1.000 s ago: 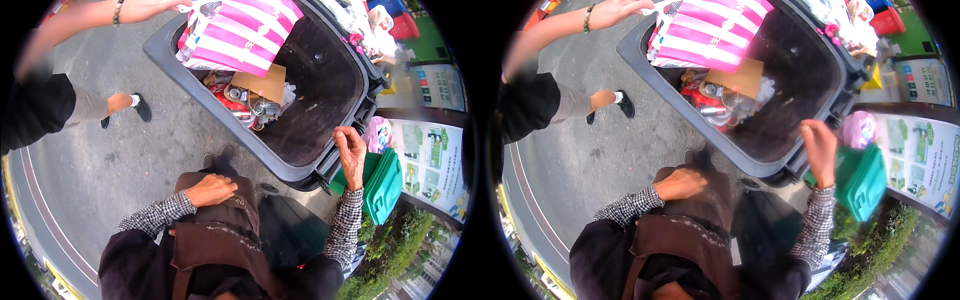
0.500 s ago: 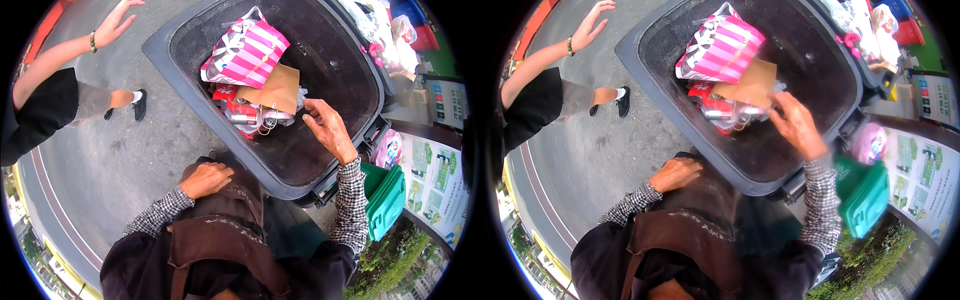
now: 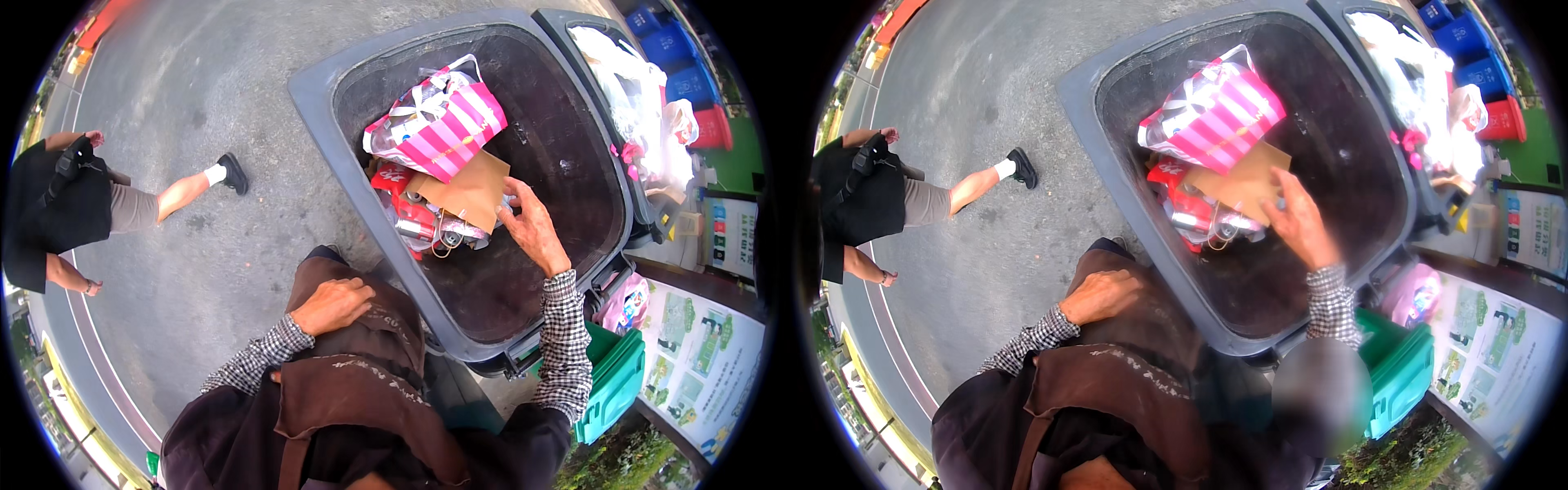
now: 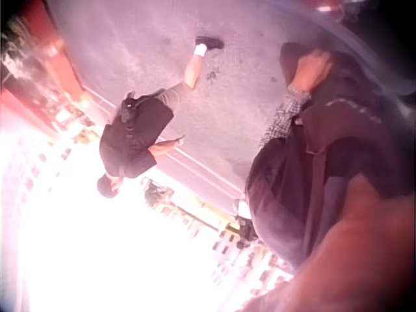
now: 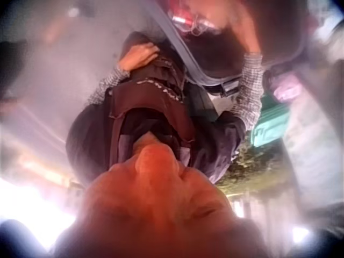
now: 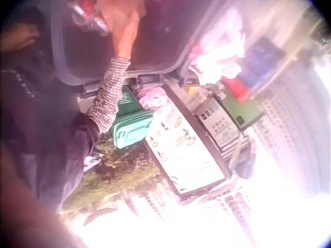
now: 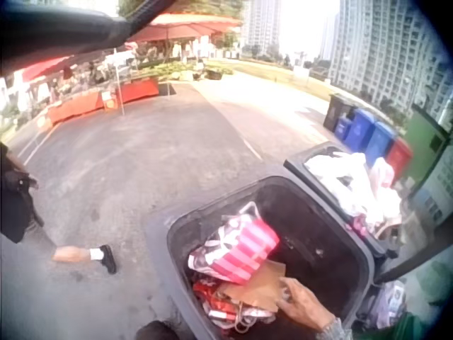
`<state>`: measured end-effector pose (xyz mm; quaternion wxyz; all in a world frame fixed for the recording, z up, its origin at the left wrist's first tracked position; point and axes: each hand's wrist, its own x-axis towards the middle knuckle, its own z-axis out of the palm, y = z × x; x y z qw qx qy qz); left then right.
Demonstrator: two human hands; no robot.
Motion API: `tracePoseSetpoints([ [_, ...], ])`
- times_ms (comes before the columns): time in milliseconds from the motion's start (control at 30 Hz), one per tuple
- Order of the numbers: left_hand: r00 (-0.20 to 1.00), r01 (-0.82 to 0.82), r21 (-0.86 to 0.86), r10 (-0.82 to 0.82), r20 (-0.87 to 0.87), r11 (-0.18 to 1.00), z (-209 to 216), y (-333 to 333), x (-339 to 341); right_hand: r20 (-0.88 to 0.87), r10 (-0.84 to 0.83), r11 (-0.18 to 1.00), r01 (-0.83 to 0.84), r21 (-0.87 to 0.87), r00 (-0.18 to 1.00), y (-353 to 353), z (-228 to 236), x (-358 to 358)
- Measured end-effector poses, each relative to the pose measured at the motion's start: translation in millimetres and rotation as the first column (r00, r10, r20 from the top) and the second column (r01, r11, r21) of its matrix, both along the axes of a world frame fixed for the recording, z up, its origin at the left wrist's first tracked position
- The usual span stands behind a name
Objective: The person sorts through trash bags and loose items in outdoor bins, picking up a paper cup and a plastic bottle, then rummaging through bags to separate cardboard and other materials. The person moves items between bins and handles multiple plastic bags and a cardboard box.
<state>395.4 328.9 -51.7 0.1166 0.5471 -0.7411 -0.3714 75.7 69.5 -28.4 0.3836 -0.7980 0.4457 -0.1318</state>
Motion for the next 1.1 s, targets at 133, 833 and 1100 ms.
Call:
tracePoseSetpoints([
  [133, 0.999, -0.013, 0.015, 0.014, -0.049, 1.000, -5.8, -11.8, 25.2, -0.043, -0.014, 0.998, 0.017, 0.056, 0.999, -11.3, -26.5, 30.7],
  [833, 0.986, 0.075, -0.021, -0.071, 0.150, 0.997, -5.6, -145.0, 309.0, -0.215, -0.308, 0.934, 0.253, -0.251, 0.927, -63.2, -70.3, 173.7],
  [1100, 0.986, 0.100, 0.060, -0.091, -0.143, 0.993, -10.5, -239.1, 272.6, -0.328, -0.668, 0.743, 0.573, -0.345, 0.669, -7.9, -85.8, 36.6],
])
